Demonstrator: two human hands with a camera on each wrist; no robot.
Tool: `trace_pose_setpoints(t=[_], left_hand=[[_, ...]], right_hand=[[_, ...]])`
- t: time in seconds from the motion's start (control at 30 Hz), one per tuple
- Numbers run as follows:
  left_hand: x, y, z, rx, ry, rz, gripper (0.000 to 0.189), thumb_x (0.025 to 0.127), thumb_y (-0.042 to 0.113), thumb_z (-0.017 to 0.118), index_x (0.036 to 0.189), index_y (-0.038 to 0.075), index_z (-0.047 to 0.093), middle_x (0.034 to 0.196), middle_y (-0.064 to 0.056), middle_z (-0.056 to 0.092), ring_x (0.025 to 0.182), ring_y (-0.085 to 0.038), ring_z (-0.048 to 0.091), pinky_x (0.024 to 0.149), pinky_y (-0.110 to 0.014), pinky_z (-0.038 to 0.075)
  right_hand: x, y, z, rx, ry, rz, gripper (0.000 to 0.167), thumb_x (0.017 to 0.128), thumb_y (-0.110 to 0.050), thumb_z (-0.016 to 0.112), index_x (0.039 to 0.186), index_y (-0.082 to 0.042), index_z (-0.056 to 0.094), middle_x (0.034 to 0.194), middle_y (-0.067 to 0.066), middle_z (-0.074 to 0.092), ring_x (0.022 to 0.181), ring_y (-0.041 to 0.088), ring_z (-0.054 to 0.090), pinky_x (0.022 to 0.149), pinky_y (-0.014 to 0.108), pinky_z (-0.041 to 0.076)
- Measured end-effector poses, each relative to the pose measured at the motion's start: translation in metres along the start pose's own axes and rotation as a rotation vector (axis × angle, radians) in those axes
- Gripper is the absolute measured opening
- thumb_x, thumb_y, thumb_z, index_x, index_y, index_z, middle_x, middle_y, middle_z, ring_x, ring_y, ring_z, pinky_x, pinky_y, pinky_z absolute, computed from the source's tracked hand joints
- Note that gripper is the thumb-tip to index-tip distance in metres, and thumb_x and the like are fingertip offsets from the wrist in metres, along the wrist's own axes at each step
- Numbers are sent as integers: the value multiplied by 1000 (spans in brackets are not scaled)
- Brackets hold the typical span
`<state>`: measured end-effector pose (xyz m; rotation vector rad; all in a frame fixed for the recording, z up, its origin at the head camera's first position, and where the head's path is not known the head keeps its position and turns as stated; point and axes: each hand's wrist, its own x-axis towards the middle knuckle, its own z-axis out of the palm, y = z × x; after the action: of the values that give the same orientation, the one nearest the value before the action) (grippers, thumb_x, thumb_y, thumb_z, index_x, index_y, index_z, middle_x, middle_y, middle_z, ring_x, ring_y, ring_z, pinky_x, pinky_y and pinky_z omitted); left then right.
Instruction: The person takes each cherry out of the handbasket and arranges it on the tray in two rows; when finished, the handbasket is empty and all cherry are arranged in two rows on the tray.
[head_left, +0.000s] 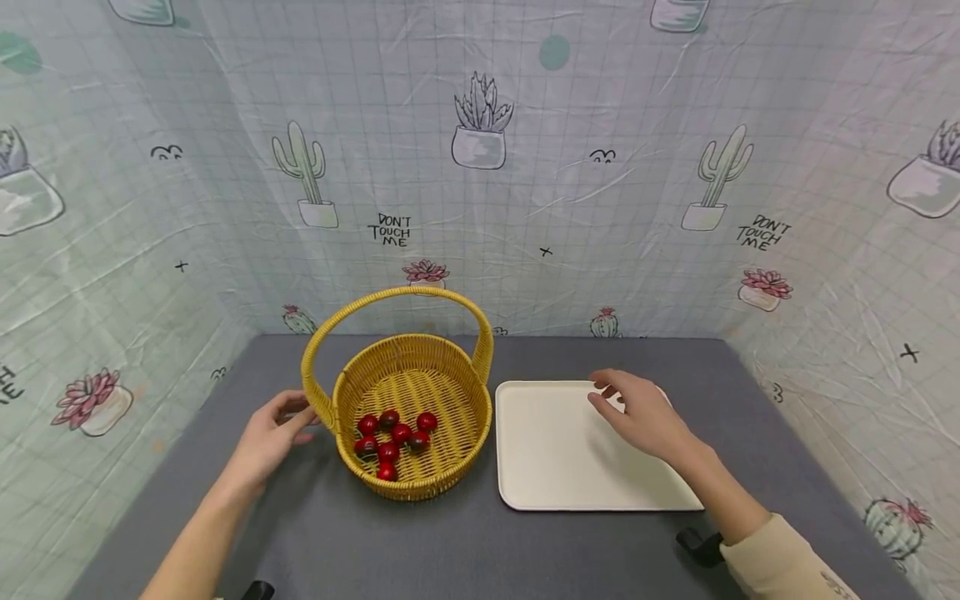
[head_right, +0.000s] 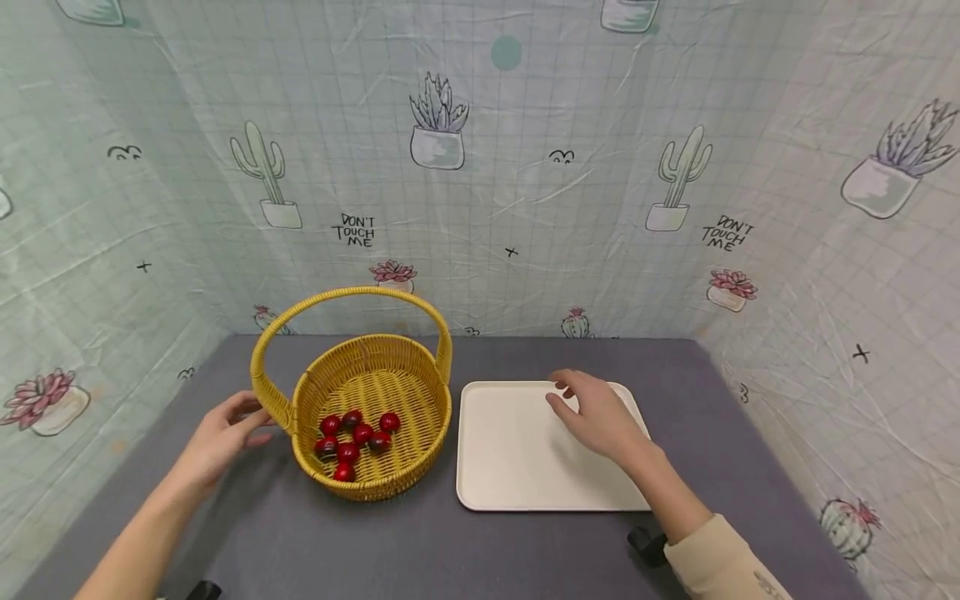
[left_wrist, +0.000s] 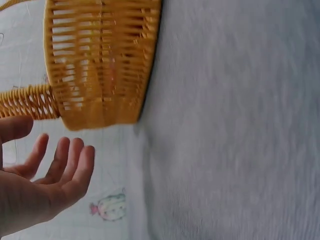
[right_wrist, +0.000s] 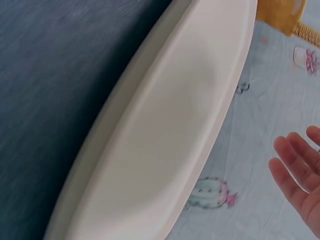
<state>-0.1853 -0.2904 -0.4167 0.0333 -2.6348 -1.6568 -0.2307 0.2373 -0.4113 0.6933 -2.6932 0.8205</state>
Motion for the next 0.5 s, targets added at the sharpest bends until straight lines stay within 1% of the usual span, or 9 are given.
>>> trace_pose_setpoints(t=[0.1, 0.17, 0.3, 0.37, 0.5], left_hand=[[-1, 2, 4, -108, 7, -37, 52, 109, 35, 54, 144, -2, 45, 133, -19, 54, 107, -14, 64, 91, -36, 56], [-1, 2, 7, -177, 6, -61, 52, 109, 34, 53, 147, -1, 42, 134, -16, 52, 104, -7, 63, 91, -36, 56], [-4, 2, 10, -299, -22, -92, 60, 109, 35, 53, 153, -1, 34, 138, -12, 49, 105, -5, 62, 93, -37, 55], [-6, 2, 12, -335, -34, -102, 64, 109, 37, 52, 155, -1, 31, 140, -12, 48, 108, -5, 61, 94, -36, 54], [-10, 1, 16, -400, -50, -135, 65, 110, 37, 49, 158, -1, 26, 142, -11, 48, 110, -6, 61, 95, -35, 54]], right_hand=[[6, -8, 6, 12, -10, -31, 27, 102, -18, 67, 126, -7, 67, 116, 7, 69, 97, 20, 68, 81, 47, 56], [10, -14, 9, 33, -21, -49, 26, 102, -17, 68, 126, -8, 68, 115, 5, 69, 97, 19, 68, 80, 46, 56], [18, -24, 13, 71, -45, -83, 25, 102, -17, 68, 125, -8, 68, 113, 2, 70, 95, 17, 68, 79, 44, 57], [21, -28, 15, 85, -60, -93, 24, 102, -16, 67, 124, -8, 69, 110, 0, 70, 93, 16, 67, 78, 40, 57], [26, -35, 17, 112, -93, -102, 21, 102, -16, 66, 122, -8, 69, 106, -3, 70, 91, 14, 66, 76, 34, 56]])
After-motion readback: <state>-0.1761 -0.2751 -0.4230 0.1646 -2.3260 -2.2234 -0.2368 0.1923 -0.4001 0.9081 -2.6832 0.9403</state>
